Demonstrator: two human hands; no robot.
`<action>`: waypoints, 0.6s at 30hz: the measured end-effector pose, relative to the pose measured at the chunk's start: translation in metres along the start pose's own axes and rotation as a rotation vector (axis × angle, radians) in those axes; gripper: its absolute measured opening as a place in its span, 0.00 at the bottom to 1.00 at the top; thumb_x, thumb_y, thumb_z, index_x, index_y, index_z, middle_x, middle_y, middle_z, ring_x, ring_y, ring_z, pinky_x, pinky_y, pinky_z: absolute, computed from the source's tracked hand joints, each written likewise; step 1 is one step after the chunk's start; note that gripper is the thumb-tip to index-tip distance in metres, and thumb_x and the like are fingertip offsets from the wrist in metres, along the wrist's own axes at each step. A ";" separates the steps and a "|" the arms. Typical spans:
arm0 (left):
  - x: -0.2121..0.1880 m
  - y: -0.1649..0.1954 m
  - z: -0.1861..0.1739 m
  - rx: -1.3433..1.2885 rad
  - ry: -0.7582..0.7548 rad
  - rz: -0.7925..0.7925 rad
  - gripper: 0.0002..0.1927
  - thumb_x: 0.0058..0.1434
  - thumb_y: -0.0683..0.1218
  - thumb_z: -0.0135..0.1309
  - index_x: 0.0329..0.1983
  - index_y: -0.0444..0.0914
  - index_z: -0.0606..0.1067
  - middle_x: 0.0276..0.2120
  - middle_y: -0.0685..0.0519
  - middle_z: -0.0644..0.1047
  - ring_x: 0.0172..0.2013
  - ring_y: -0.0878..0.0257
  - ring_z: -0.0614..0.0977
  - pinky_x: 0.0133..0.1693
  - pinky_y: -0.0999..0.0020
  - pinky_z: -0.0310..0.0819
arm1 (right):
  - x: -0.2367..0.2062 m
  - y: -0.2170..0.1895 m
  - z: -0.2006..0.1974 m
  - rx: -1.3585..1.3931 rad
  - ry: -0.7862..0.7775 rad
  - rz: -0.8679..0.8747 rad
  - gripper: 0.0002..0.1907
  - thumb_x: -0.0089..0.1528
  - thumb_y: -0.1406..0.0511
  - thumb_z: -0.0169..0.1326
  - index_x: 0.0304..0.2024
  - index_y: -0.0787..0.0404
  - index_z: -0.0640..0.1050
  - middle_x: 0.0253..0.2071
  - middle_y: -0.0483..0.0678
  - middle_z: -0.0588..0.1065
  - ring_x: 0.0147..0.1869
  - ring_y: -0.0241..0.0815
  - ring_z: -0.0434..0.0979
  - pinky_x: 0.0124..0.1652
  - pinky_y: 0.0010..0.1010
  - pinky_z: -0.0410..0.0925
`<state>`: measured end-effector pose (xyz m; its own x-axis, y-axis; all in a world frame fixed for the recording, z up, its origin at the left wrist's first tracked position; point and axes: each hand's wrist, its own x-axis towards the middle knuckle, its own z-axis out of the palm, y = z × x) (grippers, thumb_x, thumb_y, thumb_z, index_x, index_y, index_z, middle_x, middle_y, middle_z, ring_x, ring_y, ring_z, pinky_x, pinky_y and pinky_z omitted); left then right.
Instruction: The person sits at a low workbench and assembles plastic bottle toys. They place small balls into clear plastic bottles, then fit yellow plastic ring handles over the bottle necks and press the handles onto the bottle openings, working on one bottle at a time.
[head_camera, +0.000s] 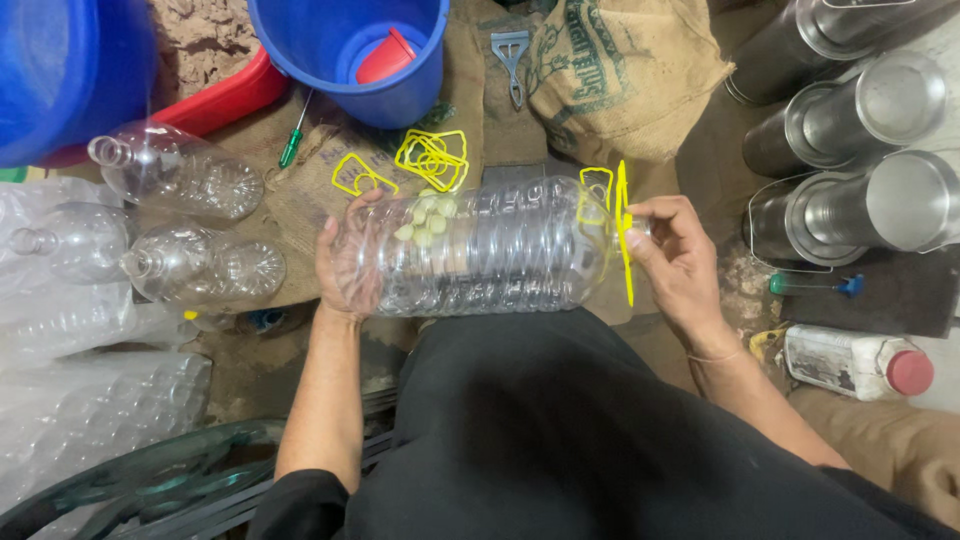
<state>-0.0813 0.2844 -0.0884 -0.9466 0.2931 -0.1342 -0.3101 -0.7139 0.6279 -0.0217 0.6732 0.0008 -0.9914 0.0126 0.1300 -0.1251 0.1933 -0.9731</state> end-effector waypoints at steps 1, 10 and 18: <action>0.000 0.000 0.000 -0.021 0.006 -0.014 0.35 0.66 0.67 0.47 0.67 0.41 0.66 0.66 0.43 0.69 0.66 0.50 0.71 0.67 0.49 0.66 | -0.001 -0.002 0.002 0.013 0.021 0.005 0.12 0.68 0.72 0.57 0.54 0.65 0.74 0.53 0.44 0.67 0.53 0.31 0.68 0.52 0.22 0.67; 0.000 -0.001 -0.005 -0.073 0.039 -0.056 0.35 0.66 0.66 0.47 0.68 0.41 0.65 0.66 0.44 0.69 0.64 0.51 0.72 0.64 0.50 0.67 | -0.006 -0.012 0.007 -0.085 0.104 -0.050 0.09 0.67 0.74 0.59 0.50 0.65 0.78 0.53 0.46 0.72 0.53 0.32 0.73 0.51 0.21 0.69; 0.002 0.001 -0.003 -0.033 0.018 -0.050 0.35 0.66 0.66 0.47 0.68 0.41 0.66 0.65 0.44 0.69 0.64 0.52 0.72 0.64 0.50 0.67 | -0.008 -0.010 -0.004 -0.048 0.030 -0.040 0.09 0.65 0.76 0.59 0.48 0.66 0.79 0.52 0.47 0.73 0.55 0.33 0.74 0.52 0.23 0.71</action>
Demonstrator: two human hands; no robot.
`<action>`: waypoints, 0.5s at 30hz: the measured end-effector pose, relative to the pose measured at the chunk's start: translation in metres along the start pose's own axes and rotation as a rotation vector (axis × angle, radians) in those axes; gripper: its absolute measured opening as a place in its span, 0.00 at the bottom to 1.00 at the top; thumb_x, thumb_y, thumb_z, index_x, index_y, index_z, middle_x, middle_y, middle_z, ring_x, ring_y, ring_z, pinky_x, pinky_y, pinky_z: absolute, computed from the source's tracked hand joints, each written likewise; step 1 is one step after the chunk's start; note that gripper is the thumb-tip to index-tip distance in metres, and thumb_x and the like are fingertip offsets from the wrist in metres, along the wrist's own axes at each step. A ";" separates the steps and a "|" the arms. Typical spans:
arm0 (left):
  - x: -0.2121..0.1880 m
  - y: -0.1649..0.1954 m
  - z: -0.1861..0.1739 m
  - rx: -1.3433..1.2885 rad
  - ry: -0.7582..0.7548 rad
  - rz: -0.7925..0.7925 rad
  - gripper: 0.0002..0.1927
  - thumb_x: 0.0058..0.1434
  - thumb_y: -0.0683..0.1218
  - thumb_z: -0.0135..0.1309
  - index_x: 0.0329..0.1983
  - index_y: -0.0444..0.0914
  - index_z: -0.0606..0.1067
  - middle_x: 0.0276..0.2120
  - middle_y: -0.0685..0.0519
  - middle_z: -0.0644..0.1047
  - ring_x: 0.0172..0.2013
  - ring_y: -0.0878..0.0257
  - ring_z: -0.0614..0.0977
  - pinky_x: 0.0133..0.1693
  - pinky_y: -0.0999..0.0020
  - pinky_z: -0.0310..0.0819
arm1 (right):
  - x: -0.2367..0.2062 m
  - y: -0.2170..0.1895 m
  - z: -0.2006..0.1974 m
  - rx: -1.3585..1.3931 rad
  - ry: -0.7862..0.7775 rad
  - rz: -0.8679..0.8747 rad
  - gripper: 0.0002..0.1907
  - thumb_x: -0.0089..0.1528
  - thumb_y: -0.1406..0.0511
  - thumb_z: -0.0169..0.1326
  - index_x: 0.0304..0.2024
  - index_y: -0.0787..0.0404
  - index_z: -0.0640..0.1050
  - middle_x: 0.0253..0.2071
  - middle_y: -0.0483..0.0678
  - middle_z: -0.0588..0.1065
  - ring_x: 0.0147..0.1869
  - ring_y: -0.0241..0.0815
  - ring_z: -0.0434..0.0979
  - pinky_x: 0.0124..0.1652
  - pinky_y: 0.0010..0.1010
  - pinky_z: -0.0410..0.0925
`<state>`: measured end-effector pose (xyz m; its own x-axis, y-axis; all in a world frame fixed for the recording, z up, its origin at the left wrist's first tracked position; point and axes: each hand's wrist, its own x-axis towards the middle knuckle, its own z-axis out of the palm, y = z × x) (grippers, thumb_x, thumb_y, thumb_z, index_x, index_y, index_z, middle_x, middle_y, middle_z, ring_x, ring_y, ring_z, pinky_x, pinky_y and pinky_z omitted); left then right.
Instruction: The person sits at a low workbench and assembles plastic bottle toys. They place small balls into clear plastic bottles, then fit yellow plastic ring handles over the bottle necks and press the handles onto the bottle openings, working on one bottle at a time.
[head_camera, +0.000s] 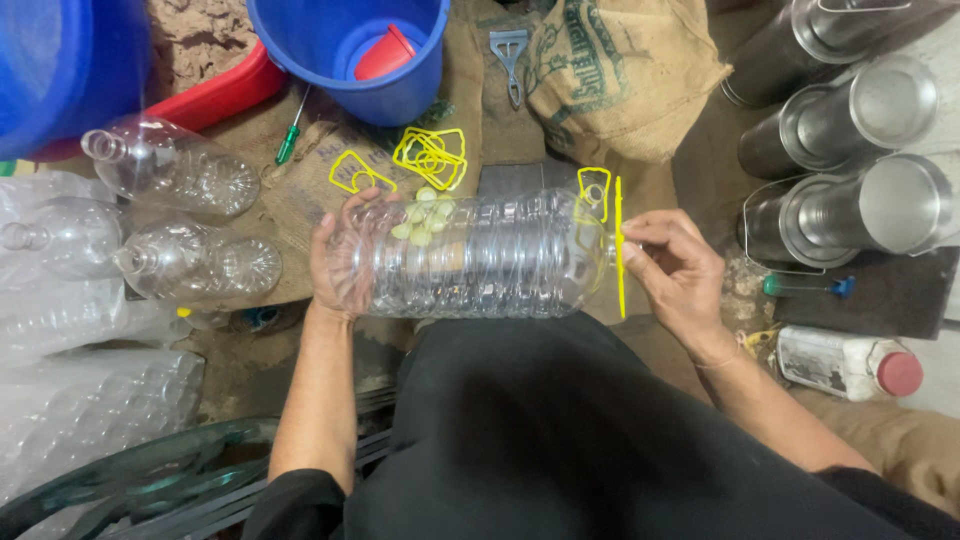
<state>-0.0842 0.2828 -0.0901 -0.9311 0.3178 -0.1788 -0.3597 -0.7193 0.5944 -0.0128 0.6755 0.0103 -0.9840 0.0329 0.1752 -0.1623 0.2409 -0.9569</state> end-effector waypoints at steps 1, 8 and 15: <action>0.000 0.000 0.000 -0.004 0.008 -0.005 0.35 0.66 0.66 0.47 0.68 0.41 0.66 0.65 0.44 0.69 0.64 0.52 0.71 0.64 0.50 0.67 | 0.000 0.000 0.000 0.012 -0.007 -0.008 0.09 0.65 0.76 0.59 0.48 0.66 0.79 0.53 0.47 0.73 0.56 0.33 0.74 0.53 0.23 0.71; -0.001 0.002 0.002 0.074 0.044 -0.039 0.36 0.64 0.67 0.45 0.67 0.42 0.66 0.65 0.44 0.70 0.63 0.54 0.73 0.59 0.52 0.71 | -0.003 0.003 -0.003 -0.013 -0.046 0.018 0.08 0.65 0.76 0.58 0.48 0.66 0.79 0.54 0.48 0.71 0.56 0.33 0.73 0.53 0.24 0.71; 0.004 0.004 0.002 0.011 0.031 -0.047 0.33 0.67 0.65 0.46 0.67 0.40 0.67 0.65 0.44 0.70 0.63 0.54 0.73 0.61 0.52 0.71 | 0.000 0.015 -0.008 0.095 -0.086 0.087 0.07 0.65 0.76 0.60 0.43 0.66 0.75 0.53 0.46 0.69 0.54 0.31 0.71 0.51 0.22 0.70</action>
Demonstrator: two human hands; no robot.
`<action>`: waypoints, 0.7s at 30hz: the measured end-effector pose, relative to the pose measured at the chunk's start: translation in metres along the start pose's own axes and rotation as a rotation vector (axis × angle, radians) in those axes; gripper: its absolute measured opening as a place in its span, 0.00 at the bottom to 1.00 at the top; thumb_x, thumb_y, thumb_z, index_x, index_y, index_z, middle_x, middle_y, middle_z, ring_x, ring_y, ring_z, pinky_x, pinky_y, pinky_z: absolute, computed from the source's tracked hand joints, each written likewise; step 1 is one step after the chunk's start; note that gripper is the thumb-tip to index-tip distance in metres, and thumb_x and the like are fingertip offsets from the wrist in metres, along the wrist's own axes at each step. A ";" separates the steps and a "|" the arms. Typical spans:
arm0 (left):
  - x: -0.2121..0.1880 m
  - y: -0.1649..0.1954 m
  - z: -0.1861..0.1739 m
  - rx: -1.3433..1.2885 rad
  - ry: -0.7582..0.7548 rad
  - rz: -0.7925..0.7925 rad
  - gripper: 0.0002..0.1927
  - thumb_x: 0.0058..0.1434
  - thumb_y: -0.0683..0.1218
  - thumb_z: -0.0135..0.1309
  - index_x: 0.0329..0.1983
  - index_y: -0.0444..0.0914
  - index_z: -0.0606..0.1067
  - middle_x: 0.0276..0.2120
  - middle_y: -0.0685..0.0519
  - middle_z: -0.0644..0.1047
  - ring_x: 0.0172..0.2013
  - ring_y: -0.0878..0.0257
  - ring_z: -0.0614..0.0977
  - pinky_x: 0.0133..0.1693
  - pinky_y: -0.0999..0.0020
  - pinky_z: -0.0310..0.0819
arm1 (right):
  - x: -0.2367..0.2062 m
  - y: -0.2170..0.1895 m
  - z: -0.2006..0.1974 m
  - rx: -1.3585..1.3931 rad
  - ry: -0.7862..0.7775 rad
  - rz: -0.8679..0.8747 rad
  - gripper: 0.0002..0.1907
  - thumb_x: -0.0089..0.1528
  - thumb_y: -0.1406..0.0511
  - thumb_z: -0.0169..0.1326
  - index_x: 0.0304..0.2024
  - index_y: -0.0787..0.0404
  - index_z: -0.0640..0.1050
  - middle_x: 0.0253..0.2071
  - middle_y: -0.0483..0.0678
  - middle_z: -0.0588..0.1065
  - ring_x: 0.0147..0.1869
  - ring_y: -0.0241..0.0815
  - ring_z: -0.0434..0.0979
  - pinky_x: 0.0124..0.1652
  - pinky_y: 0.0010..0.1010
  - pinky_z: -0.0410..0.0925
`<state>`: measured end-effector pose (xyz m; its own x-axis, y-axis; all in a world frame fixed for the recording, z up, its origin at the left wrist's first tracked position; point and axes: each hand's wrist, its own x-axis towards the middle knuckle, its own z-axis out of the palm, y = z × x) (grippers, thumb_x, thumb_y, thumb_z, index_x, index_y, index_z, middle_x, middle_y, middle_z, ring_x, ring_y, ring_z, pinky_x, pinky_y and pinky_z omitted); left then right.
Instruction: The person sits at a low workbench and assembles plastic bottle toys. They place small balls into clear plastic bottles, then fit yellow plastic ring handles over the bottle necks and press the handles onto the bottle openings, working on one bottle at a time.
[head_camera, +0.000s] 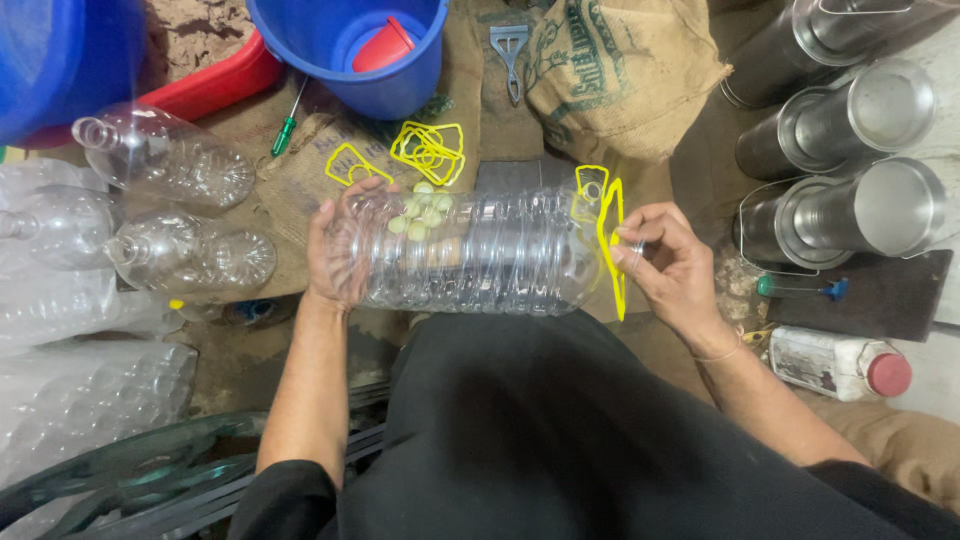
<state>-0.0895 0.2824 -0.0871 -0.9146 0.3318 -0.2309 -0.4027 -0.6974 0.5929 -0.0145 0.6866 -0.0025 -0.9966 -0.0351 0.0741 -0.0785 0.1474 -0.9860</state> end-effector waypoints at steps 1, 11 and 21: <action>0.001 0.000 0.000 0.004 0.000 0.001 0.33 0.67 0.65 0.46 0.67 0.40 0.67 0.64 0.44 0.71 0.63 0.54 0.74 0.61 0.52 0.71 | 0.001 0.000 -0.001 0.017 -0.004 0.000 0.07 0.65 0.76 0.60 0.43 0.66 0.75 0.54 0.47 0.69 0.54 0.31 0.71 0.53 0.22 0.70; -0.010 -0.001 0.004 0.037 0.068 -0.035 0.36 0.65 0.68 0.46 0.68 0.41 0.68 0.59 0.48 0.73 0.58 0.54 0.74 0.55 0.55 0.72 | 0.010 -0.030 -0.015 -0.060 -0.181 0.025 0.20 0.62 0.76 0.58 0.57 0.64 0.77 0.61 0.48 0.68 0.61 0.35 0.71 0.54 0.25 0.69; -0.011 0.001 0.015 0.030 0.073 -0.032 0.36 0.63 0.69 0.46 0.66 0.42 0.68 0.61 0.46 0.72 0.59 0.51 0.74 0.56 0.54 0.72 | 0.025 -0.049 -0.031 -0.176 -0.332 0.024 0.26 0.58 0.76 0.62 0.60 0.62 0.77 0.61 0.48 0.69 0.60 0.35 0.72 0.54 0.25 0.72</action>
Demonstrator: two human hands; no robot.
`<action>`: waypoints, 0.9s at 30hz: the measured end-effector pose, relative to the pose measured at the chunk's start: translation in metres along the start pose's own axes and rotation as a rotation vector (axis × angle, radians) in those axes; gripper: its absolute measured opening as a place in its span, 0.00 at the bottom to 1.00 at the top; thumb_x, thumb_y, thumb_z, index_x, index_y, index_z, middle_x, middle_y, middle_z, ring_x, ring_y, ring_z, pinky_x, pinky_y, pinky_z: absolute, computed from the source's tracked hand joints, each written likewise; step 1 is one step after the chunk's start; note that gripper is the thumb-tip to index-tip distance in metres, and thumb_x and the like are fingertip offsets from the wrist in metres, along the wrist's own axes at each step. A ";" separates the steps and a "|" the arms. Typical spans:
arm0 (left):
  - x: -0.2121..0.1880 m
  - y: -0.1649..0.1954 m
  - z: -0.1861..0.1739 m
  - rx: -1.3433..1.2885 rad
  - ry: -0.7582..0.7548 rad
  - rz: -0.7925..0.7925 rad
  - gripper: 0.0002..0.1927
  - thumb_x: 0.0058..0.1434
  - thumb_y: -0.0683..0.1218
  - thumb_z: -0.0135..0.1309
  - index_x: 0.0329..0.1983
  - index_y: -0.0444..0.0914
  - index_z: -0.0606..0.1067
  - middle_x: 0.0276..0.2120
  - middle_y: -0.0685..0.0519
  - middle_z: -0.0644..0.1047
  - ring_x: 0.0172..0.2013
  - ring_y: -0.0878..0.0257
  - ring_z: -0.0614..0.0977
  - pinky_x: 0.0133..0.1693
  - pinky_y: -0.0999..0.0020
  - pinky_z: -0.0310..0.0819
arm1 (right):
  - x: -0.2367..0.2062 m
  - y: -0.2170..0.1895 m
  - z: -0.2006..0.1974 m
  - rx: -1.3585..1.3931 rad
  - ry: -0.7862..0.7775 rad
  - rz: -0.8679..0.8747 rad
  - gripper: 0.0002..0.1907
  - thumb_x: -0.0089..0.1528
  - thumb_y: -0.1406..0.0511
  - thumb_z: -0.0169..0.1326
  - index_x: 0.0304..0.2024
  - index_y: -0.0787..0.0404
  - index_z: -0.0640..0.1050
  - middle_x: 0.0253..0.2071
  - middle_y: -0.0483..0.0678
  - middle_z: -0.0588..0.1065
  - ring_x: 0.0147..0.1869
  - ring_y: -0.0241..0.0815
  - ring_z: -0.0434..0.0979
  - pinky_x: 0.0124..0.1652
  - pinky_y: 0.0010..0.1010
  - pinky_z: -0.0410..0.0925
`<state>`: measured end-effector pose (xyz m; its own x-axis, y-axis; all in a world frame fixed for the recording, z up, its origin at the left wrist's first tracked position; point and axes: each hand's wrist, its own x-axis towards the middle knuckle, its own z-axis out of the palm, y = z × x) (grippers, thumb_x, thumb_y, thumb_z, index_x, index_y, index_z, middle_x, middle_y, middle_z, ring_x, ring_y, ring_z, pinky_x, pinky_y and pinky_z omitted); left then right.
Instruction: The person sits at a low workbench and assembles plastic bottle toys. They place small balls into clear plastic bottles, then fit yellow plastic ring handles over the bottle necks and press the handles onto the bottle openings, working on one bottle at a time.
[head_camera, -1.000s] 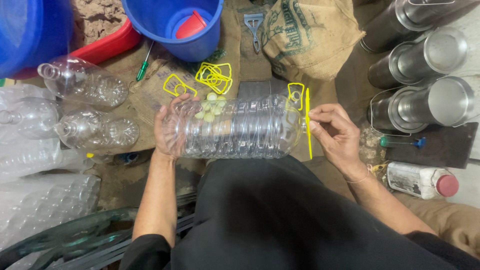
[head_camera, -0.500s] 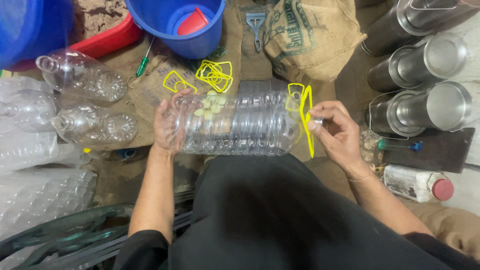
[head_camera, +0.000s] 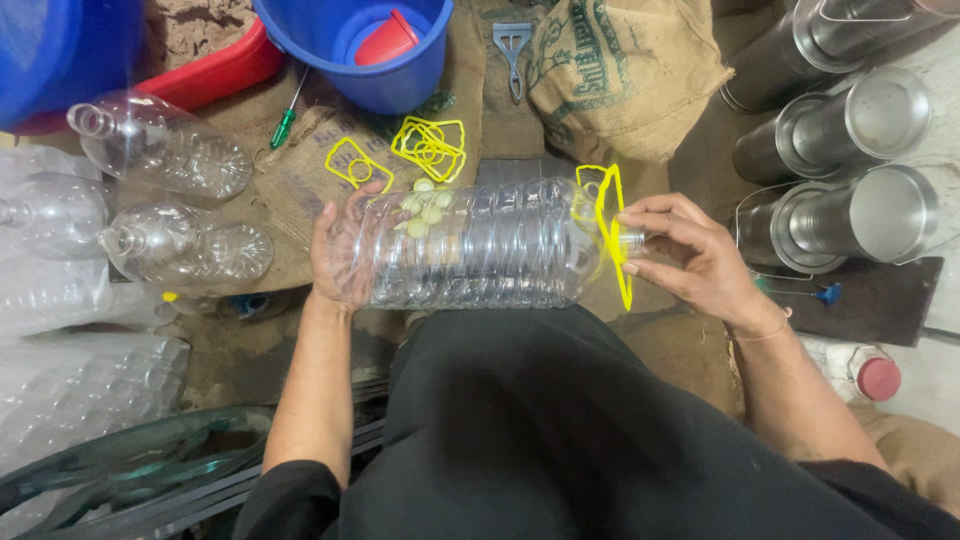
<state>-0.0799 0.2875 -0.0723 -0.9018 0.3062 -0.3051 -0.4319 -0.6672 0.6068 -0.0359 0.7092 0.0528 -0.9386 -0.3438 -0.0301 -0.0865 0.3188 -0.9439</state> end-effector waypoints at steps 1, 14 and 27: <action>0.000 0.000 0.001 -0.003 -0.001 -0.002 0.36 0.63 0.69 0.47 0.66 0.42 0.68 0.61 0.46 0.72 0.59 0.51 0.73 0.57 0.53 0.72 | 0.001 0.000 -0.001 -0.007 -0.003 -0.015 0.26 0.58 0.75 0.62 0.59 0.62 0.77 0.60 0.48 0.69 0.60 0.35 0.73 0.54 0.25 0.73; 0.001 0.004 0.008 0.069 -0.012 0.031 0.37 0.63 0.69 0.46 0.65 0.41 0.68 0.61 0.44 0.71 0.60 0.50 0.71 0.62 0.51 0.68 | 0.003 0.010 -0.006 -0.097 -0.043 -0.100 0.23 0.54 0.74 0.66 0.52 0.63 0.77 0.52 0.46 0.68 0.56 0.35 0.75 0.54 0.26 0.75; 0.007 0.007 0.005 0.096 -0.035 -0.012 0.35 0.64 0.70 0.44 0.64 0.43 0.68 0.62 0.44 0.71 0.59 0.51 0.72 0.59 0.47 0.68 | 0.002 0.008 -0.008 -0.250 -0.062 -0.122 0.27 0.53 0.74 0.67 0.55 0.63 0.76 0.49 0.48 0.69 0.52 0.38 0.76 0.52 0.28 0.76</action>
<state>-0.0890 0.2885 -0.0668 -0.8957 0.3388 -0.2880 -0.4412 -0.5958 0.6711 -0.0410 0.7185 0.0479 -0.8945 -0.4440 0.0516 -0.2848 0.4771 -0.8314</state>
